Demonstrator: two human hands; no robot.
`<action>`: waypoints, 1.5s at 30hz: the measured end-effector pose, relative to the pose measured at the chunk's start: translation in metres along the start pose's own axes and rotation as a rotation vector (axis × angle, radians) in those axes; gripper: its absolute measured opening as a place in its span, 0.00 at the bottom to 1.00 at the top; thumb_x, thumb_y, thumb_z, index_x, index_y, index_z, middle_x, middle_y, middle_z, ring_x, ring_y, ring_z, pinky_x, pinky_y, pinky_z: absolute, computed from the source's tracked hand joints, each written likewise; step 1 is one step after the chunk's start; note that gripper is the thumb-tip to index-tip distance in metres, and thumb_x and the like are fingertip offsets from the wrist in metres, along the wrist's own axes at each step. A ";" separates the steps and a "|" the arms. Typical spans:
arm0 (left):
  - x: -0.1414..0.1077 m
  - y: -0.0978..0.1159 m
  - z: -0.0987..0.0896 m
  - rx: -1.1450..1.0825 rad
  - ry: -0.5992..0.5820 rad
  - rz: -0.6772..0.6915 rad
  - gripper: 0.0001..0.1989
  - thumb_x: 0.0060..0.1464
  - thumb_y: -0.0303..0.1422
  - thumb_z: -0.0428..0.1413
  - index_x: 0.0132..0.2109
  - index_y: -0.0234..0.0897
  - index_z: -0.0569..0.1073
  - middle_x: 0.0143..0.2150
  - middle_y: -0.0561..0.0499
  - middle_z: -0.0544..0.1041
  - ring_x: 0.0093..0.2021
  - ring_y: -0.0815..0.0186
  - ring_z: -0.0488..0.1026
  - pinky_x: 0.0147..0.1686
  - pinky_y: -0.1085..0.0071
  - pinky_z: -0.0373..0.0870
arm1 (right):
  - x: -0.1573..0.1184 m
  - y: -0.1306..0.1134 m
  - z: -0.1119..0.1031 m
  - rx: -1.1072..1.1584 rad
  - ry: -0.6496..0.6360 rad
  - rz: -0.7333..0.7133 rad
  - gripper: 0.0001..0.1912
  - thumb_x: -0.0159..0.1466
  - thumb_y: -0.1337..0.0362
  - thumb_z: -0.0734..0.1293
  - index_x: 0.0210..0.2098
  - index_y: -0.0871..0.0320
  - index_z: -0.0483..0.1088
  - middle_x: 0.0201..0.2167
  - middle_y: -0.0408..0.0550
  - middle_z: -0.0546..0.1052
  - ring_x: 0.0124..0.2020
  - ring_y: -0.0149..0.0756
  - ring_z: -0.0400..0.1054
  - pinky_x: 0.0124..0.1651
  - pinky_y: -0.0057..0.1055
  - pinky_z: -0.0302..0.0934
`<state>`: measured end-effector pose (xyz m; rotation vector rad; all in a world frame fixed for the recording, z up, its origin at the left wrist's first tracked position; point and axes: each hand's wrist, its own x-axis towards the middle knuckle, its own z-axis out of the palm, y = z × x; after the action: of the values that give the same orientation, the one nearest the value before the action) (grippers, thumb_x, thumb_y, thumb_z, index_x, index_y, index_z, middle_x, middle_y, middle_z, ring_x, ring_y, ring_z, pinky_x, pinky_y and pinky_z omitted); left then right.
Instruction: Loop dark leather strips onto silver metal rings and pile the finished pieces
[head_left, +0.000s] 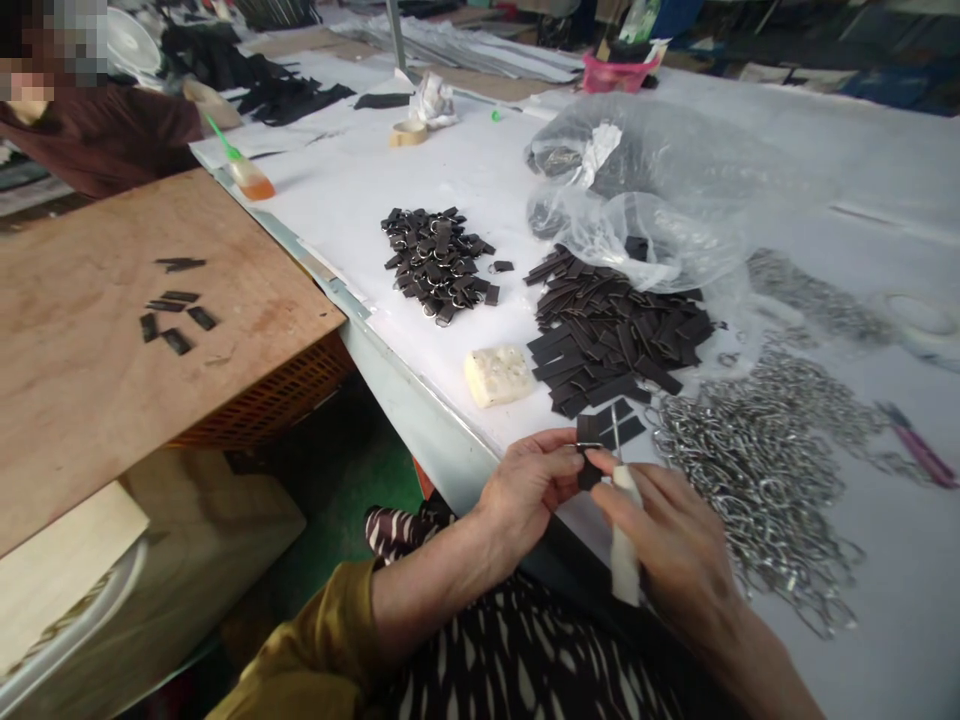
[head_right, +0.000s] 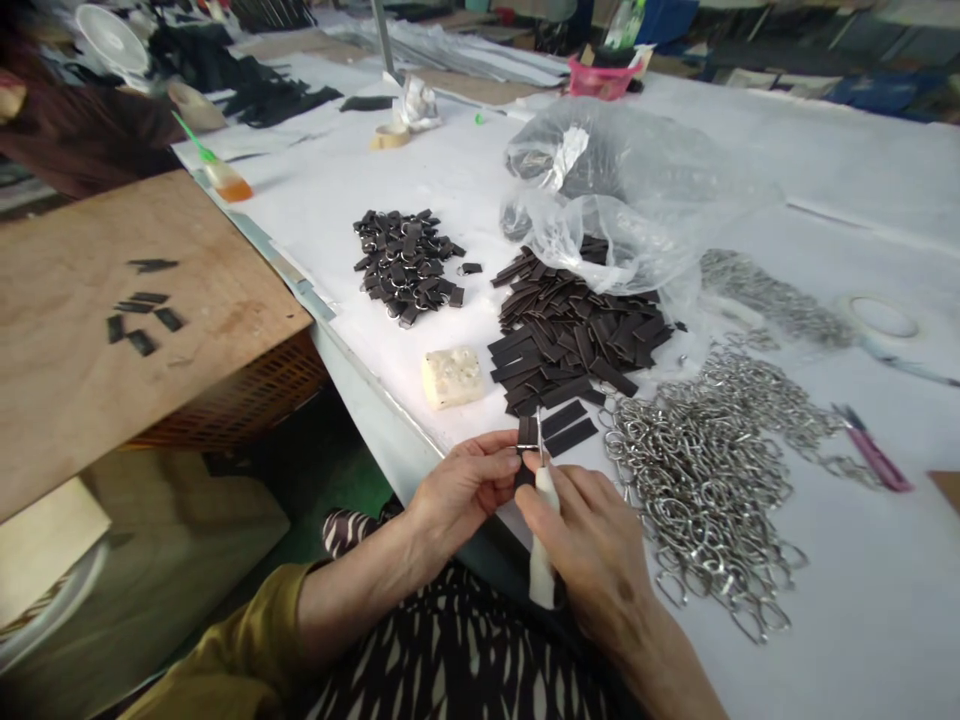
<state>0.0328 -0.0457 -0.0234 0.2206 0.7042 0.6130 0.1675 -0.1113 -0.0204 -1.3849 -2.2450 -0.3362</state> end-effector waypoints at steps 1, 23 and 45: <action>0.000 0.000 -0.001 -0.011 -0.001 -0.010 0.16 0.35 0.22 0.61 0.37 0.28 0.75 0.29 0.48 0.77 0.28 0.71 0.72 0.35 0.75 0.66 | 0.000 0.000 0.001 -0.002 0.012 -0.004 0.07 0.61 0.75 0.60 0.34 0.58 0.66 0.41 0.57 0.76 0.35 0.40 0.68 0.34 0.36 0.61; -0.016 -0.008 -0.005 0.339 0.075 0.417 0.08 0.51 0.33 0.56 0.30 0.33 0.74 0.24 0.52 0.75 0.29 0.69 0.72 0.38 0.72 0.66 | 0.025 -0.018 -0.006 0.677 0.068 0.847 0.07 0.59 0.62 0.67 0.34 0.55 0.64 0.30 0.43 0.71 0.29 0.31 0.67 0.30 0.28 0.64; -0.019 -0.006 -0.007 0.498 0.090 0.430 0.05 0.50 0.30 0.56 0.33 0.33 0.76 0.28 0.49 0.76 0.33 0.65 0.72 0.40 0.70 0.66 | 0.022 -0.013 -0.001 0.647 0.041 0.778 0.06 0.60 0.63 0.66 0.37 0.53 0.65 0.37 0.45 0.74 0.34 0.34 0.70 0.32 0.29 0.65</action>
<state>0.0195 -0.0613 -0.0208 0.8252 0.8993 0.8521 0.1478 -0.1004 -0.0076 -1.6768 -1.4032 0.5646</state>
